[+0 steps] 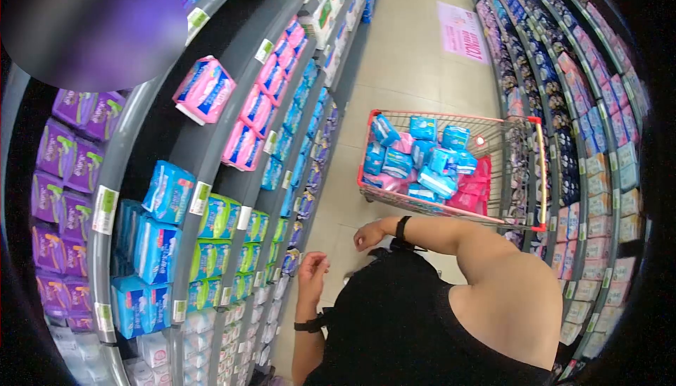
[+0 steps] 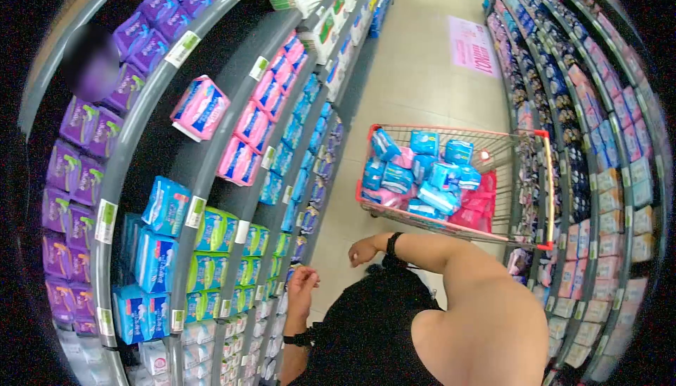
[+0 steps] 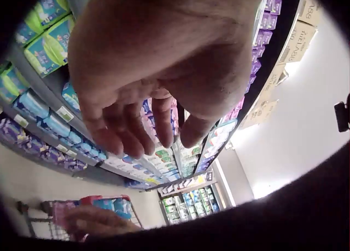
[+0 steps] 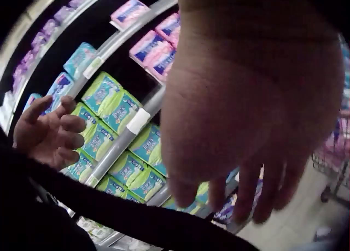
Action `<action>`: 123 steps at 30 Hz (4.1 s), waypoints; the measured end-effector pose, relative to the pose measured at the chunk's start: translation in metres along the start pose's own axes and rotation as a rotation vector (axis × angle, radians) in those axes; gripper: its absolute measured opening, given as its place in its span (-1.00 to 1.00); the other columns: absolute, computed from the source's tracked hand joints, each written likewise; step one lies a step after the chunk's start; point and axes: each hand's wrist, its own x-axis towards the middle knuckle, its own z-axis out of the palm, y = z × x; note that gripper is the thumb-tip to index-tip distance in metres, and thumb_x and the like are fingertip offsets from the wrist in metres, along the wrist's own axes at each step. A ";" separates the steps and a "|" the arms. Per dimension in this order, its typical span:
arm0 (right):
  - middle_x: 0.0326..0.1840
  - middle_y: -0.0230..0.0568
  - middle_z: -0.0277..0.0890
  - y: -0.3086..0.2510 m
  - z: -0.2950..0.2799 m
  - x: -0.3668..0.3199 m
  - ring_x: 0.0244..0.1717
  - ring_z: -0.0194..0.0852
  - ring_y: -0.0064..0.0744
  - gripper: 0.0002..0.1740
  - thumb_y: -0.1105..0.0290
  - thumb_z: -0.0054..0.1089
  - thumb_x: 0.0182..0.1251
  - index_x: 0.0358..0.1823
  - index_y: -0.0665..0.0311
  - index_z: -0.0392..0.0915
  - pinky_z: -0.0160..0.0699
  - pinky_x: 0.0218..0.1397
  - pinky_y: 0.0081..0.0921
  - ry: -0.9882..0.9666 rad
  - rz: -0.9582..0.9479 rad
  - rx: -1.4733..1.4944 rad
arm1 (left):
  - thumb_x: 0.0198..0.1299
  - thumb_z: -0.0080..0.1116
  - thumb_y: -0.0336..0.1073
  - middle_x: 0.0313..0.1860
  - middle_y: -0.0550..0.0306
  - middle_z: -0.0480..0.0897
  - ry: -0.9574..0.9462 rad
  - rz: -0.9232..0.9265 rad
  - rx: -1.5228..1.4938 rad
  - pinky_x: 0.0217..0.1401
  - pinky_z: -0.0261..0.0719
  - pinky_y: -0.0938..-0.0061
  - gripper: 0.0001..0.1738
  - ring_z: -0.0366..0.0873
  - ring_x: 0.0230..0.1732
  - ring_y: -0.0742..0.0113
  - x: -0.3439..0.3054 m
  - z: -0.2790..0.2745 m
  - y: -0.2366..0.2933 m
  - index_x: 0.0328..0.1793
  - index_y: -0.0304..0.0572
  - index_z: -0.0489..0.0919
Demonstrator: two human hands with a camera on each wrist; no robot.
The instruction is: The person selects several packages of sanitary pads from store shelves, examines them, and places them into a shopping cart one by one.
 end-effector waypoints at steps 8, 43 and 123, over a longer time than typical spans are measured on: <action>-0.36 -0.25 0.50 0.227 -0.022 0.031 -0.24 0.55 -0.18 -0.94 0.34 0.15 0.12 -0.38 0.11 0.53 0.58 -0.14 -0.18 0.268 -0.385 -0.699 | 0.35 0.21 -0.31 -0.22 0.32 0.59 0.296 0.044 -0.036 -0.11 0.51 0.56 -0.85 0.51 -0.20 0.54 -0.042 -0.029 -0.014 -0.02 -0.14 0.58; 0.11 -0.04 0.59 0.183 -0.001 0.021 -0.02 0.61 0.01 -0.47 0.27 0.19 0.25 0.29 0.10 0.46 0.60 -0.04 -0.09 -0.128 -0.052 -0.212 | -0.29 0.52 0.29 0.45 -0.40 0.06 1.958 0.215 1.208 0.24 0.03 -0.58 0.11 -0.17 0.50 -0.59 -0.080 -0.229 0.246 0.40 -0.04 0.37; 0.50 -0.20 0.12 -0.234 -0.031 -0.006 0.48 0.07 -0.35 -0.42 0.20 0.00 0.56 0.51 0.15 0.13 0.17 0.48 -0.39 -0.009 -0.402 0.669 | 0.15 0.43 -0.35 0.19 0.05 0.47 0.586 0.232 -0.355 0.27 0.48 0.34 -0.22 0.44 0.23 0.30 -0.068 -0.042 0.040 0.42 -0.23 0.23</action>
